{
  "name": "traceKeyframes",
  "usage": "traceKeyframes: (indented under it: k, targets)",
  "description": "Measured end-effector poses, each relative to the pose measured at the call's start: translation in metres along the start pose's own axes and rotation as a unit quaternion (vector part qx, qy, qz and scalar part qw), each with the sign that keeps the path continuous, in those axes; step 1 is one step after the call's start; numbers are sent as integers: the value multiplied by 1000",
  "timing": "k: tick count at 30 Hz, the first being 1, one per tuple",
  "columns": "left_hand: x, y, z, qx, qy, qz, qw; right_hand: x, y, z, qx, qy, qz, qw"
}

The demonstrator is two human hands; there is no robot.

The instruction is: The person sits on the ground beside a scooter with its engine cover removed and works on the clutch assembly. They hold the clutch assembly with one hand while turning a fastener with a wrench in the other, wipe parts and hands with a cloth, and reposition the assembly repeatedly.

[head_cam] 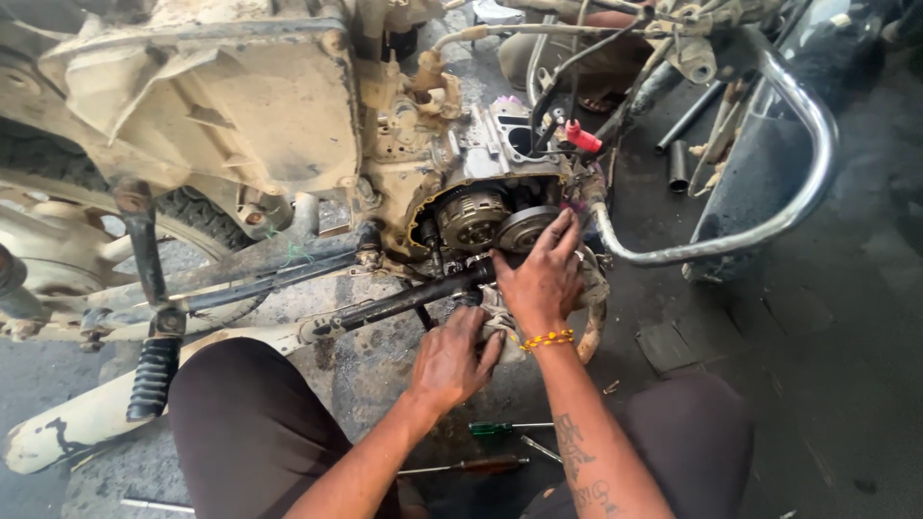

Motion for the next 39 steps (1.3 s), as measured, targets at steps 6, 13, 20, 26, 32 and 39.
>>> traceKeyframes:
  k: [6,13,20,26,32,39]
  targets:
    - [-1,1,0,-8,-1,-5,1000,14,1,21,38,91,28,995]
    - [1,1,0,-4,0,-1,1000,13,1,26,90,124,2,988]
    - [1,2,-2,-16,11,5,1000,6,3,14,24,73,15,997]
    - [2,2,-4,-12,9,9,1000,12,2,14,17,60,1,998]
    - [1,1,-3,-1,4,21,1000,10,3,14,16,84,9,996]
    - [0,2,1,0,20,16,1000,7,3,14,38,80,-12,996]
Point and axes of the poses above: each hand's wrist, its own y-axis towards the middle knuckle, its own x-axis out of the palm, z = x × y, the point moved 10 cm from there along y, towards the middle knuckle, and after that the axes turned 10 degrees about -x, right-handed, at the moved point
